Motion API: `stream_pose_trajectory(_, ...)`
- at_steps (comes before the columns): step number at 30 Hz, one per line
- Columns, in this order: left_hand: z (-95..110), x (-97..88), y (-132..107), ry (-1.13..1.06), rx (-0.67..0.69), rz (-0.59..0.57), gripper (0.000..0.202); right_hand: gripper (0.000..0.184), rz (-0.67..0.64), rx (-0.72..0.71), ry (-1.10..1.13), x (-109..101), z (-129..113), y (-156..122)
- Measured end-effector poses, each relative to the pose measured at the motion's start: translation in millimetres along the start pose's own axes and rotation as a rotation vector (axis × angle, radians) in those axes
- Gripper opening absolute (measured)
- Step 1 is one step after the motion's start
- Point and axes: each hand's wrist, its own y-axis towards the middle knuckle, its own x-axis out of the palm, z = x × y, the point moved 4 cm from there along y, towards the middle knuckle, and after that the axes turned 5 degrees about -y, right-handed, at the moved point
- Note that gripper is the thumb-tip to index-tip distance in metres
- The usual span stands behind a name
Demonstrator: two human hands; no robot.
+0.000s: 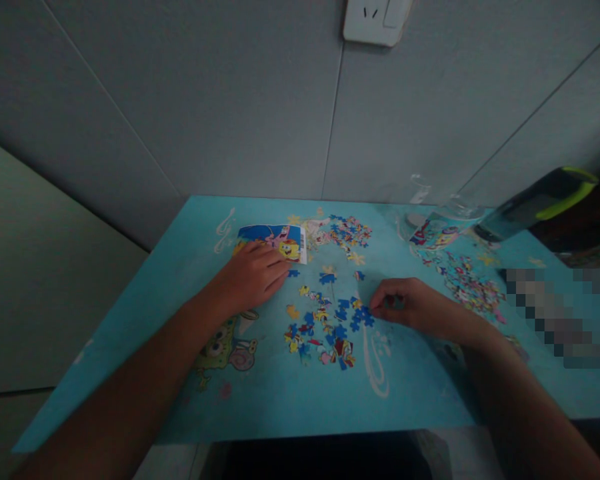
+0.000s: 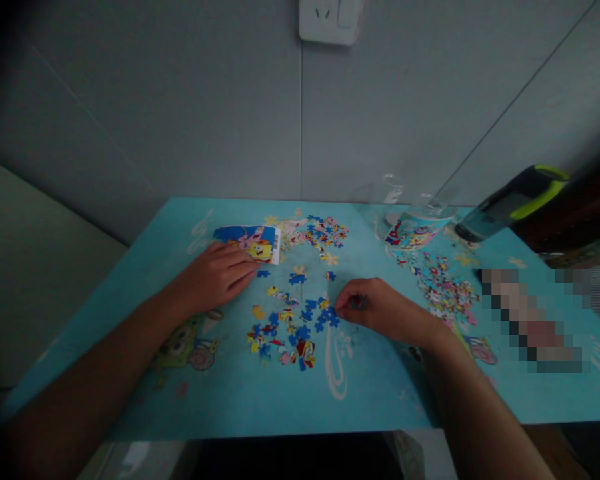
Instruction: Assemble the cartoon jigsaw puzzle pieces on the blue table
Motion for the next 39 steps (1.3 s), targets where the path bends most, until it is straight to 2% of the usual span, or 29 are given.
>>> stream_pose_trajectory(5,-0.9,0.1,-0.4,0.011,-0.008,-0.003,0.023,0.016,-0.077,-0.040,-0.015,8.6,-4.5,-0.8)
stream_pose_trajectory(14,0.1,-0.7,0.5,0.002,-0.015,-0.021,0.025,0.015,-0.074,0.001,-0.036,9.6,-2.2,-0.3)
stream_pose_trajectory(17,1.9,-1.2,1.9,0.006,-0.010,-0.029,0.027,0.015,-0.062,-0.010,-0.035,8.1,-7.9,-0.5)
stream_pose_trajectory(22,5.5,-0.8,3.1,0.005,-0.003,-0.036,0.027,0.016,0.041,-0.241,0.039,14.7,-36.7,3.5)
stream_pose_trajectory(27,6.9,-1.8,3.7,0.006,-0.016,-0.045,0.028,0.027,-0.019,-0.399,-0.032,35.3,-53.6,6.2)
stream_pose_trajectory(34,8.1,-2.7,4.5,-0.010,-0.014,-0.052,0.029,0.024,-0.021,-0.330,-0.043,36.0,-50.2,7.9)
stream_pose_trajectory(39,8.3,-2.9,4.7,-0.001,-0.013,-0.048,0.029,0.015,-0.009,-0.302,0.009,34.3,-48.2,8.4)
